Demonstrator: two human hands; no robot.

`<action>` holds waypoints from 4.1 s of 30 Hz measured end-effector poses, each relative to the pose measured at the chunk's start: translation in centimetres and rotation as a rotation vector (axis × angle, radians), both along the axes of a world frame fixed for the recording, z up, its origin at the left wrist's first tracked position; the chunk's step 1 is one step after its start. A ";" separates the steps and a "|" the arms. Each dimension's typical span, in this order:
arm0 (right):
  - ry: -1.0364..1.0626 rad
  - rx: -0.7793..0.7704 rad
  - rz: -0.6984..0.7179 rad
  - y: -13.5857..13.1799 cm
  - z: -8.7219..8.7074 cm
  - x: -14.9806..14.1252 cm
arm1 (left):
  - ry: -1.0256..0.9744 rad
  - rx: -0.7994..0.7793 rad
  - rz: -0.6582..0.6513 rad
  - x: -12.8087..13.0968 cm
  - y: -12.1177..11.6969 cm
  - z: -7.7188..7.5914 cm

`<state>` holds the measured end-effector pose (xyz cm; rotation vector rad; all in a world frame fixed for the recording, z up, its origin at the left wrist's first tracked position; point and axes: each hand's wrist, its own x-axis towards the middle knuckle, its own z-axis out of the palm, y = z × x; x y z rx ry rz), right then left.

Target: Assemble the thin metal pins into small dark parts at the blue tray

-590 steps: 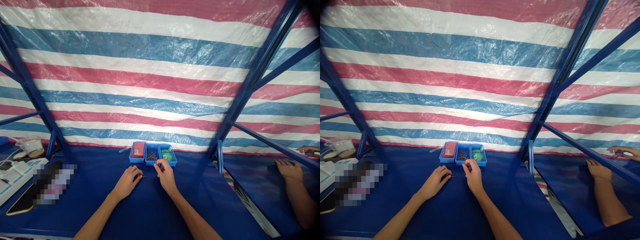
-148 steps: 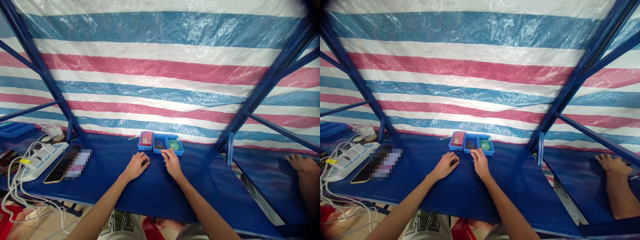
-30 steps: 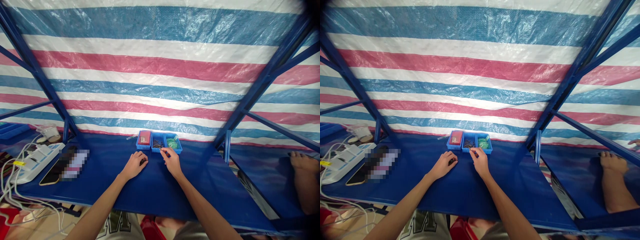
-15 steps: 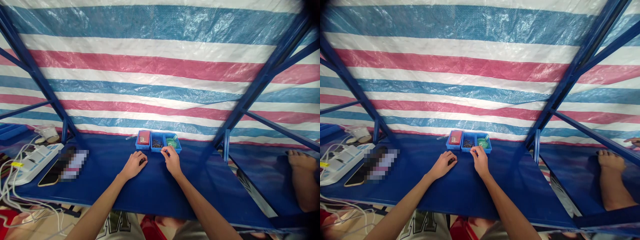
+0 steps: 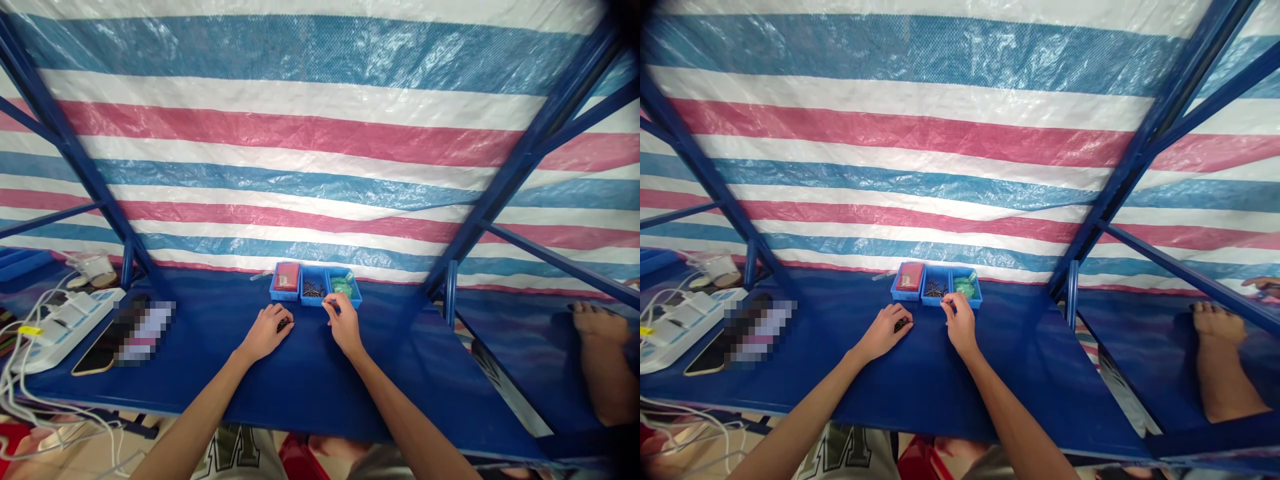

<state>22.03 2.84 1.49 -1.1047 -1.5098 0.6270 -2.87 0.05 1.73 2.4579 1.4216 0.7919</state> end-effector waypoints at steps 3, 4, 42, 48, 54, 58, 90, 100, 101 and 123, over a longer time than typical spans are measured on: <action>0.039 -0.063 0.015 -0.1 0.0 -0.1 | 0.000 -0.004 0.001 0.0 -0.1 0.1; 0.056 -0.088 0.019 -0.2 0.0 -0.1 | 0.001 -0.005 0.001 0.0 -0.1 0.1; -0.185 0.098 -0.023 0.4 -0.9 0.1 | 0.003 -0.003 0.004 0.0 0.0 0.0; -0.030 -0.105 0.079 0.1 -0.5 -0.1 | 0.005 -0.006 0.008 0.0 0.0 0.0; 0.086 -0.136 0.138 -0.4 0.1 -0.4 | 0.006 -0.012 0.007 0.1 -0.1 0.2; 0.082 -0.161 0.082 -0.4 0.1 -0.4 | 0.001 -0.023 0.007 0.1 -0.1 0.2; 0.220 -0.280 0.176 0.1 -0.3 -0.5 | -0.013 0.008 -0.002 0.0 0.1 -0.3; 0.209 -0.286 0.181 0.4 -0.9 -0.6 | -0.013 0.004 0.003 -0.1 0.2 -0.5; 0.207 -0.286 0.177 0.4 -0.9 -0.6 | -0.010 0.002 0.003 -0.1 0.1 -0.5; -0.090 -0.097 0.138 0.0 -0.5 -0.8 | -0.053 0.012 0.017 0.0 -0.1 0.0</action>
